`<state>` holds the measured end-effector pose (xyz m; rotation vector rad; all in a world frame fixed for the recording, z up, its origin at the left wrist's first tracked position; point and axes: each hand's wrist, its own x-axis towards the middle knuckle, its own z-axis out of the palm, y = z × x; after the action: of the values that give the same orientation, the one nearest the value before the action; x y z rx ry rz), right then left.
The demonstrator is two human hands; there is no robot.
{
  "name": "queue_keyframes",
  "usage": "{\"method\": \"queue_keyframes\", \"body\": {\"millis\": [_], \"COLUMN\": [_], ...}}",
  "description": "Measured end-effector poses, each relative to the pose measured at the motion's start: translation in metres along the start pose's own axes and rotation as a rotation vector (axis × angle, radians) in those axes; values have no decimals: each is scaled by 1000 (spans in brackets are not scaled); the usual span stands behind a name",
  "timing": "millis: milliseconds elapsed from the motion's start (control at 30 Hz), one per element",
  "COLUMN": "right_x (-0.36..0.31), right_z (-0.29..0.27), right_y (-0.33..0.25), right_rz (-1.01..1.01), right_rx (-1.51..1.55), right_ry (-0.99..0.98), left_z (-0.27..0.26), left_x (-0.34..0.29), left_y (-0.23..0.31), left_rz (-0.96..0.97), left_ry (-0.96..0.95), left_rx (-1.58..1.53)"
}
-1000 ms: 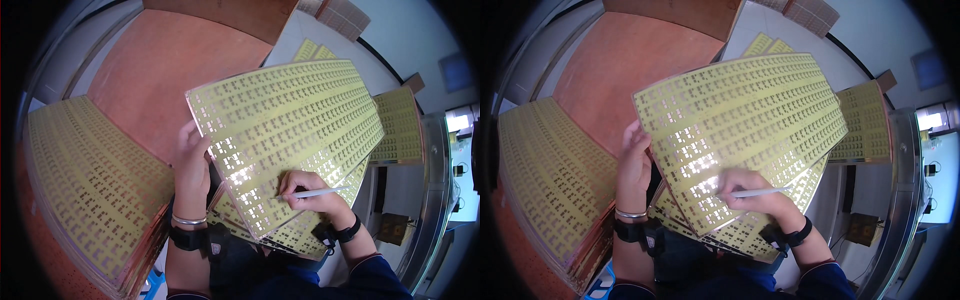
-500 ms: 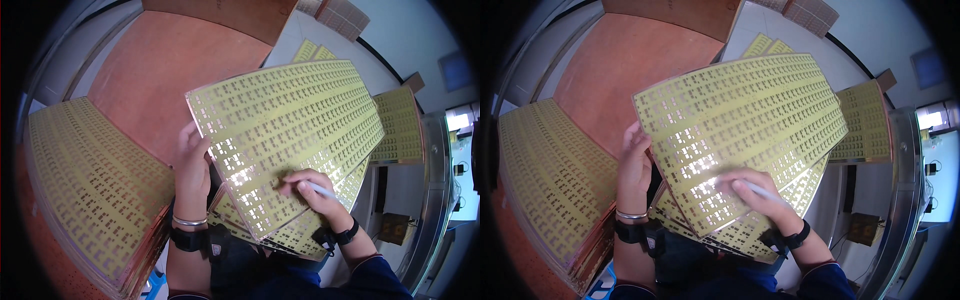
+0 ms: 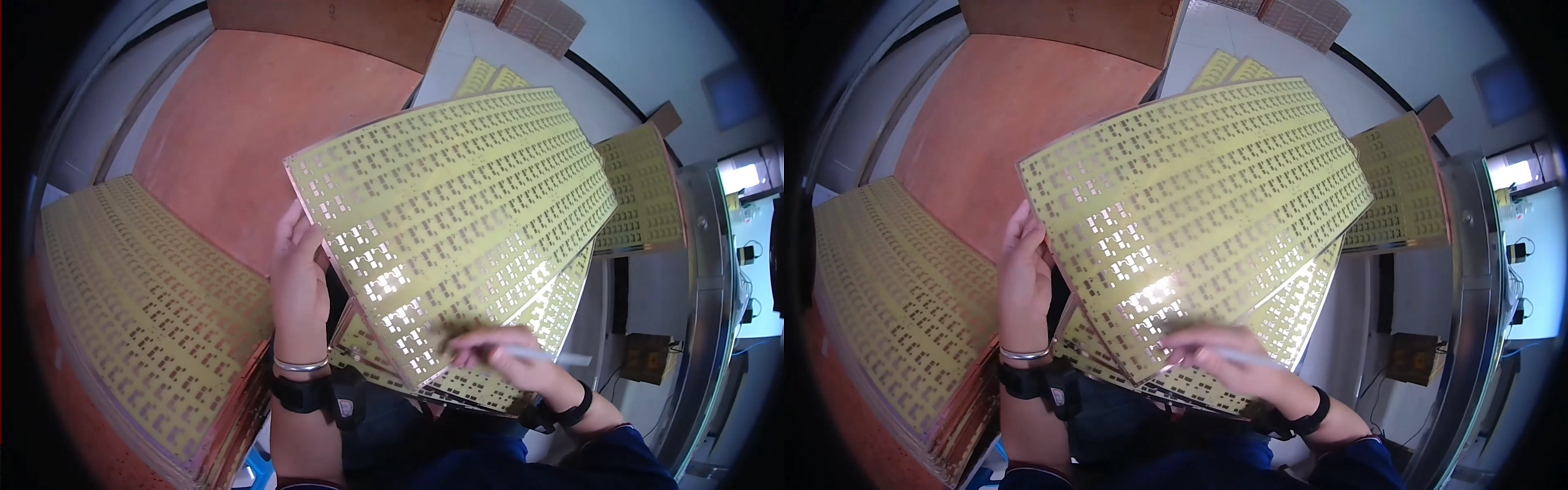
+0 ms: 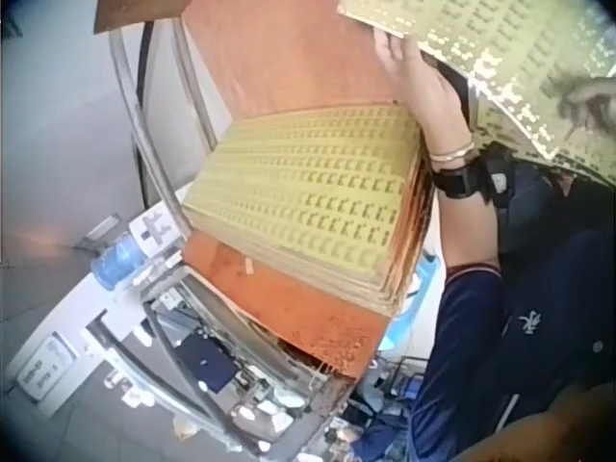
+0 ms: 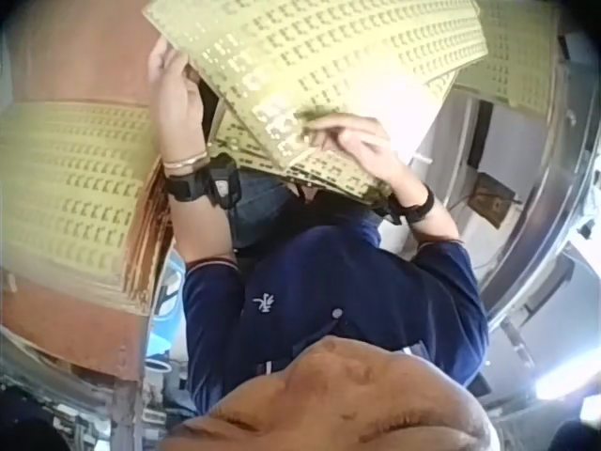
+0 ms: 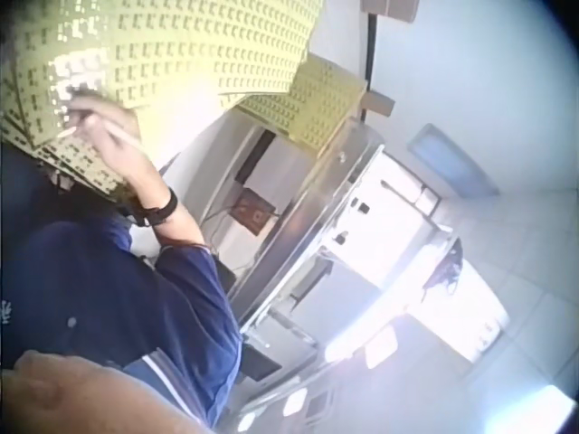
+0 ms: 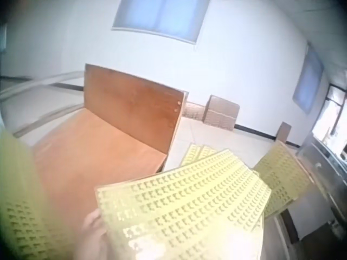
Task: Marking individual components on large printed circuit board panels with a pen.
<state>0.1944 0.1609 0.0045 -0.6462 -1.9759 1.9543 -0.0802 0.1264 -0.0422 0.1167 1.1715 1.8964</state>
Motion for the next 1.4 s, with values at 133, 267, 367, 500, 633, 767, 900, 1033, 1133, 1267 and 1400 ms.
{"method": "queue_keyframes", "body": {"millis": [133, 267, 367, 500, 633, 767, 900, 1033, 1133, 1267, 1400], "right_x": [6, 14, 26, 39, 44, 47, 48, 44, 35, 15, 15], "right_z": [-9, 5, 2, 4, 5, 8, 7, 3, -2, 7, 16], "right_y": [-3, -8, -18, -25, -18, -14, -13, -16, -12, 5, 10], "right_rz": [33, 86, 68, 81, 104, 74, 91, 76, -2, 27, -69], "right_rx": [-140, 110, 139, 154, 153, 221, 242, 128, 136, -9, -268], "right_ry": [90, 386, 406, 385, 387, 412, 404, 416, 460, 307, 244], "left_z": [2, 15, 28, 39, 37, 37, 36, 35, 32, 30, 27], "left_x": [-3, -12, -28, -38, -34, -34, -35, -34, -30, -25, -24], "left_y": [0, 2, 3, -4, -7, -6, -3, -3, -3, 0, -5], "left_rz": [58, 668, 584, 563, 511, 516, 443, 416, 308, 195, 176], "left_ry": [29, -84, -679, -854, -869, -792, -770, -705, -601, -548, -577], "left_rx": [38, 596, 683, 729, 757, 757, 773, 724, 645, 729, 733]}}
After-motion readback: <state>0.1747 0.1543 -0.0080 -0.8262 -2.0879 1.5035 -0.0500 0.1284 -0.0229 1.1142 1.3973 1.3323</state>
